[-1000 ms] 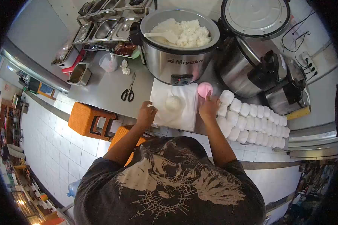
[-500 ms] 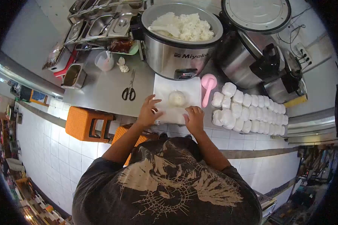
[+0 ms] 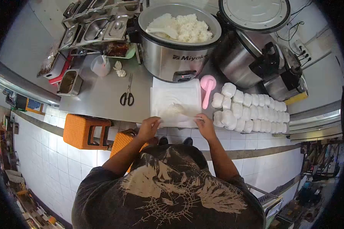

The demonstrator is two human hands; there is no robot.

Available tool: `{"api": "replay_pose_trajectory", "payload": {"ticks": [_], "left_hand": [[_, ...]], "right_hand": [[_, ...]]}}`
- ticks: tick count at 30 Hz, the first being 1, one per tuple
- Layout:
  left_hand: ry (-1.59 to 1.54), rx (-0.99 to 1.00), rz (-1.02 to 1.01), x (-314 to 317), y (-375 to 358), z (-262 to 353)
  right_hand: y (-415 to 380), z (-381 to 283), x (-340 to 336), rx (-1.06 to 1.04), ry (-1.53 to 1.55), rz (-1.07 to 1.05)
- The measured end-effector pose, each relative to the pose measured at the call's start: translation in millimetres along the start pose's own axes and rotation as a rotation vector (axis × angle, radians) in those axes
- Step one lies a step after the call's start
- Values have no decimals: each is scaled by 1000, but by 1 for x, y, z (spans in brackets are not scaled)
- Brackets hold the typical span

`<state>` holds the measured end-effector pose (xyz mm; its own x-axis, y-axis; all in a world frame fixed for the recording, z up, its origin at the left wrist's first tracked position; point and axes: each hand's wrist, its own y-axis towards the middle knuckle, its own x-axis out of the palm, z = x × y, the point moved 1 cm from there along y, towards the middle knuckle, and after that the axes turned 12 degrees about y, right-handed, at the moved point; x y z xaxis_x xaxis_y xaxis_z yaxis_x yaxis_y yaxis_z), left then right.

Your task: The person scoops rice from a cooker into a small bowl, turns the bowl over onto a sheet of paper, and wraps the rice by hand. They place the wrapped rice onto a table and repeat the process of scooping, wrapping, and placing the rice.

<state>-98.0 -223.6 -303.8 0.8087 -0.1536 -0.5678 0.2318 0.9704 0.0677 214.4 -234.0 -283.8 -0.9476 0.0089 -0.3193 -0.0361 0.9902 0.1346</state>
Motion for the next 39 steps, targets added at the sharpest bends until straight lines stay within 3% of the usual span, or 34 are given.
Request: {"api": "replay_pose_trajectory", "payload": {"ticks": [2,5,8,11,14,17,20,21,22,24,25,26,27,29,30,31,32,33,35,37,39], "left_hand": [[-48,-303,-32,-4,10,16],[174,-217,176,10,29,-21],[249,-295,57,5,42,-28],[408,-242,-34,0,52,-31],[572,-174,-13,4,74,-48],[644,100,245,1,115,-41],[879,-56,-18,13,157,-45],[974,-124,-3,32,169,-67],[868,-165,-170,21,181,-57],[903,-286,-174,37,201,-80],[931,-277,-283,18,193,-52],[831,-263,-233,29,201,-81],[819,-156,-61,20,190,-58],[819,65,-9,4,180,-45],[881,140,20,-1,180,-38],[806,162,24,-9,167,-20],[694,300,86,-1,160,-30],[764,359,83,-19,132,-2],[752,487,162,-7,115,-12],[780,502,186,10,105,-26],[728,407,87,-2,76,-10]], "right_hand": [[20,23,4,144,25,71],[45,40,6,191,-108,111],[54,43,13,148,-169,102],[49,48,27,197,-268,226],[26,4,46,-196,-560,253],[6,-18,71,-346,-478,-179],[-4,-24,87,-268,-640,-241],[-8,-23,90,-277,-661,-229],[-10,-15,89,-302,-677,-226],[-6,-9,85,-390,-470,-205],[-7,-14,87,-443,-480,-161],[-3,-13,88,-387,-598,-220],[4,-12,87,-451,-575,-258],[34,0,87,-616,-546,-291],[48,-6,88,-609,-517,-243],[65,-20,84,-439,-545,-284],[85,-5,83,-553,-529,-261],[99,-10,83,-602,-595,-241],[121,-55,89,-446,-677,-353],[145,-53,84,-521,-784,-567],[149,-44,73,-624,-791,-716]]}}
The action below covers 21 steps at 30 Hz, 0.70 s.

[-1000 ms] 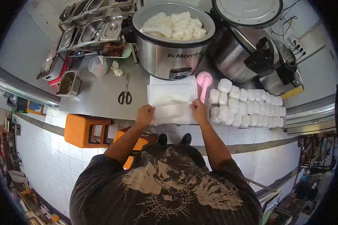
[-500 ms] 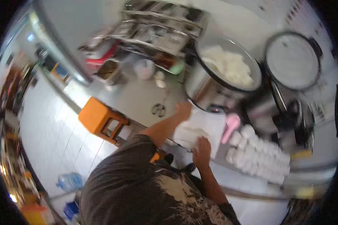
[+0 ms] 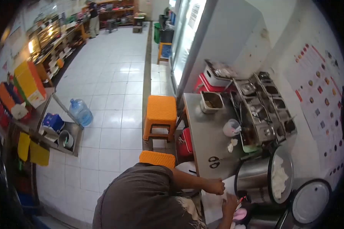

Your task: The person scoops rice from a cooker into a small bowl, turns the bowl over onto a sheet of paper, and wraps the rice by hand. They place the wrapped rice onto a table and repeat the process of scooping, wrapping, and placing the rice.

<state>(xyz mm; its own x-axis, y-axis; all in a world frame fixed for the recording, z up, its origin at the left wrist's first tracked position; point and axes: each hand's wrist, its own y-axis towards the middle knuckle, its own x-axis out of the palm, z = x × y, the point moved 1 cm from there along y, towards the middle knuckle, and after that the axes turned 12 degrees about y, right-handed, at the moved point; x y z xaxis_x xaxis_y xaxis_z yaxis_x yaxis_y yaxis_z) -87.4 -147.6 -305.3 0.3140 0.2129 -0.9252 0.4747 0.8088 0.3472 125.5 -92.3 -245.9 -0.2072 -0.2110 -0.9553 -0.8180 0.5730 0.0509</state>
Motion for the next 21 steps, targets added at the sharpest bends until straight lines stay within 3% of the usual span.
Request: {"api": "replay_pose_trajectory", "payload": {"ticks": [2,4,5,6,7,9,11,13,14,15,17,18,20,21], "left_hand": [[48,-50,-7,-10,-14,2],[133,-108,43,-14,-25,9],[146,-150,-44,-25,-27,17],[107,-149,-5,-28,-25,25],[66,-143,32,-23,-20,37],[51,-143,57,8,-8,63],[106,-153,34,56,3,94],[2,-298,-110,87,2,104],[-53,-357,-191,96,0,111],[-47,-355,-418,36,-7,114],[-53,-305,-389,58,-27,110],[-102,-265,-366,49,-38,103],[-380,-549,-363,36,-41,95],[62,-319,-219,46,-54,89]], "right_hand": [[-7,22,13,-167,68,-19],[-13,16,22,-138,110,-82],[-24,6,24,-76,198,-33],[-36,5,39,-53,160,79],[-34,-49,13,204,374,-16],[-32,-86,-10,430,549,-58],[-51,-51,33,363,474,57],[-66,-17,81,305,398,178],[-69,-16,93,357,520,221],[-73,-13,105,405,642,272],[-80,-29,117,494,764,343],[-90,-41,115,491,591,355],[-103,-49,120,561,398,291],[-102,-54,118,714,413,255]]}}
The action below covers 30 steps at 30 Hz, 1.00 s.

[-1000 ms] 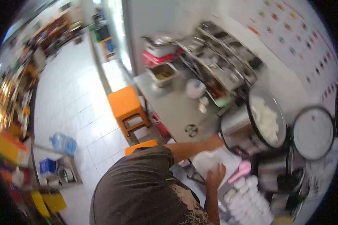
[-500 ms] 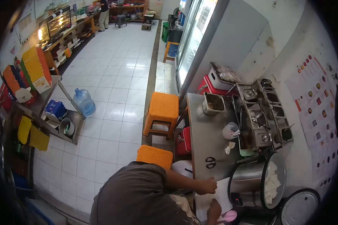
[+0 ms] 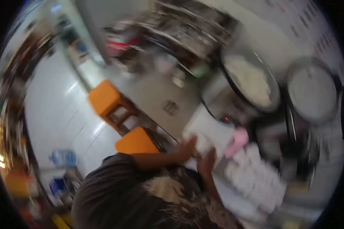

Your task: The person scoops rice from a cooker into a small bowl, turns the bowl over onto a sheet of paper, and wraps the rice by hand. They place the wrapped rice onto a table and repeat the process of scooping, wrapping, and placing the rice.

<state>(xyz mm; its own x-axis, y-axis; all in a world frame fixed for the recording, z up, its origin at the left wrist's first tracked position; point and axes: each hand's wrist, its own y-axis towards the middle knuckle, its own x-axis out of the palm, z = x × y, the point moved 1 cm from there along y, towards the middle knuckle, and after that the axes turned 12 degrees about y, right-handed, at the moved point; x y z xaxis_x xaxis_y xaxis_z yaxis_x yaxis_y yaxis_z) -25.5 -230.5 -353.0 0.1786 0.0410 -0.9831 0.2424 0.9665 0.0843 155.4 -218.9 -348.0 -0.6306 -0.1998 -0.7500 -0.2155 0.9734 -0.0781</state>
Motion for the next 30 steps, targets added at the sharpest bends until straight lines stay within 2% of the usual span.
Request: {"api": "replay_pose_trajectory", "payload": {"ticks": [1,2,4,7,9,13,17,18,19,22,28,30], "left_hand": [[-2,-37,-23,20,-1,-3],[-31,-2,-126,6,-1,-5],[78,-9,-433,-10,19,-2],[-43,22,-520,-48,27,1],[12,112,-547,-52,34,-2],[169,328,-477,-89,78,-21],[232,220,-441,-59,112,-17],[280,200,-405,-57,112,-11],[329,180,-369,-56,113,-7],[303,94,-451,-53,113,-6],[283,233,-3,-60,74,0],[294,319,61,-45,61,-5]], "right_hand": [[-5,4,-3,-8,-74,-25],[-5,-4,-10,36,-161,-57],[-2,-11,-20,77,-211,-99],[-3,-12,-30,82,-185,-159],[1,-11,-46,22,-145,-224],[35,0,-76,-24,-230,-506],[68,-12,-85,171,-198,-243],[60,-12,-76,19,-187,32],[63,-7,-71,41,-148,21],[63,-1,-64,53,-80,-12],[38,-2,-64,-242,-243,51],[31,6,-59,-364,-306,27]]}}
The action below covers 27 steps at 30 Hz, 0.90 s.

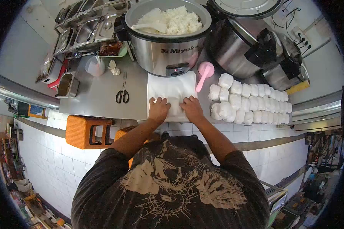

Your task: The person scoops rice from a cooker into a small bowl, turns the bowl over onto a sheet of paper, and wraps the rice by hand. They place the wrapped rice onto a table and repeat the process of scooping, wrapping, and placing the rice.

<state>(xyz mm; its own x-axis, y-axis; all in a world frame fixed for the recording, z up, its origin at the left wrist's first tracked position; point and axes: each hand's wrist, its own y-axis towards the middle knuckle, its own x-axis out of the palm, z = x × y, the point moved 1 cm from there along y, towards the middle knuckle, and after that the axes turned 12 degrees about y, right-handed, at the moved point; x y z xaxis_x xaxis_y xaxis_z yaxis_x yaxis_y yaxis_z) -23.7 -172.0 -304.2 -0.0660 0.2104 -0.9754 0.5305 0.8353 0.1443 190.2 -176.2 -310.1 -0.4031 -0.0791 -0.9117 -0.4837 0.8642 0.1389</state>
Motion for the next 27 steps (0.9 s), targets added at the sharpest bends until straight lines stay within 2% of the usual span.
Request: {"api": "replay_pose_trajectory", "payload": {"ticks": [3,6,10,13,16,21,25,27], "left_hand": [[15,134,-1,17,-11,-6],[-109,199,-6,11,-30,-13],[-167,220,72,8,-45,-19],[-130,228,-148,-8,-33,-21],[-256,188,-198,-4,-29,-26],[-347,140,-111,-7,-35,-29],[-335,64,-163,-20,-32,-12],[-333,20,-109,-16,-34,-5]], "right_hand": [[-7,10,2,40,97,-148],[-33,0,-12,-122,204,50],[-43,5,0,-114,149,-1],[-35,6,7,-95,182,12],[-32,-4,-3,-108,205,44],[-30,4,7,-85,268,66],[-18,14,7,2,363,32],[-11,20,9,62,451,69]]}}
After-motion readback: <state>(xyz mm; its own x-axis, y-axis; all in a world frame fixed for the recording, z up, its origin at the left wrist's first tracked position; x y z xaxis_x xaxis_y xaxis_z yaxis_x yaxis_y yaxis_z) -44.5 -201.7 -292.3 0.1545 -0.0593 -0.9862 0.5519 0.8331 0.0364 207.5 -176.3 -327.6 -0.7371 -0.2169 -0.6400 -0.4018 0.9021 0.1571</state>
